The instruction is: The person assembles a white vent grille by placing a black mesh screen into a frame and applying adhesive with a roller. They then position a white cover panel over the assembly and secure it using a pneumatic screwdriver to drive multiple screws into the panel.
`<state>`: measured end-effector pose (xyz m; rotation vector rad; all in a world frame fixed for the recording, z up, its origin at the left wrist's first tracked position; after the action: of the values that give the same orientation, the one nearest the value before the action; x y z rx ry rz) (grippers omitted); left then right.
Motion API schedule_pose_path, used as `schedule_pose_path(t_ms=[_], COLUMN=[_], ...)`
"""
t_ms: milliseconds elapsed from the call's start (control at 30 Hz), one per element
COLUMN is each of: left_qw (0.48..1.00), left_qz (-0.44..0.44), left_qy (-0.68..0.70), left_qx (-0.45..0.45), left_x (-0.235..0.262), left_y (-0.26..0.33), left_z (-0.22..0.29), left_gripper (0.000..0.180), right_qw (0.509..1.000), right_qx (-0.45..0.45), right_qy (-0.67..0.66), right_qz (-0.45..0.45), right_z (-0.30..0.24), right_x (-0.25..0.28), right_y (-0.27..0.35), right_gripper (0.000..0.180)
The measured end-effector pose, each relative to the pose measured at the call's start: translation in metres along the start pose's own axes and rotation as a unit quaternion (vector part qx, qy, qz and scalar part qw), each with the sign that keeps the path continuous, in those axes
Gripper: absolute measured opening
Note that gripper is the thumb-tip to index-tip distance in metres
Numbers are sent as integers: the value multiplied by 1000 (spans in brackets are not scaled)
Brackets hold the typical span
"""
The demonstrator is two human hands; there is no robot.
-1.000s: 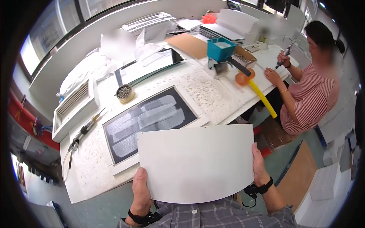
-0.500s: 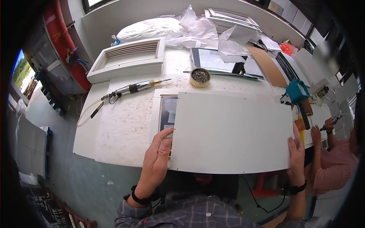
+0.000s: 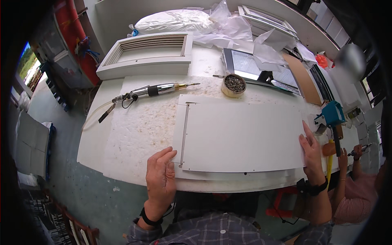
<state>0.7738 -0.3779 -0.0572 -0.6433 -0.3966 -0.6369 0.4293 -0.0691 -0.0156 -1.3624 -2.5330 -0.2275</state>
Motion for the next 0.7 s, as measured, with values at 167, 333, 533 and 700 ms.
schedule_pose_path(t_ms=[167, 333, 533, 700], left_qw=[1000, 1000, 999, 998], left_qz=[-2, -13, -32, -53], left_qy=[10, 14, -13, 33], left_qx=[-1, 13, -14, -16], left_x=[-2, -2, 0, 1], left_y=[-1, 0, 0, 11], left_z=[-4, -6, -6, -21], left_gripper=[24, 22, 20, 30], right_qw=[1000, 1000, 998, 997], right_qx=[-13, -6, -11, -18], right_qy=[9, 12, 61, 70], right_qz=[2, -6, 17, 38], right_z=[2, 11, 7, 8], right_x=[-2, -1, -1, -9], right_y=[-6, -8, -7, -5], right_gripper=[60, 61, 61, 61])
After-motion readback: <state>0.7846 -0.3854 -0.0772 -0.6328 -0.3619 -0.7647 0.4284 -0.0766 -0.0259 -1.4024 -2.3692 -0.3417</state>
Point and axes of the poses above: each hand's wrist, its own y-axis away from the middle knuckle, its own x-axis out of the back of the hand, z = x × y, the point moved 6 cm from there along -y, towards the middle knuckle, and after that the axes turned 4 degrees about -z, right-handed, at the moved point
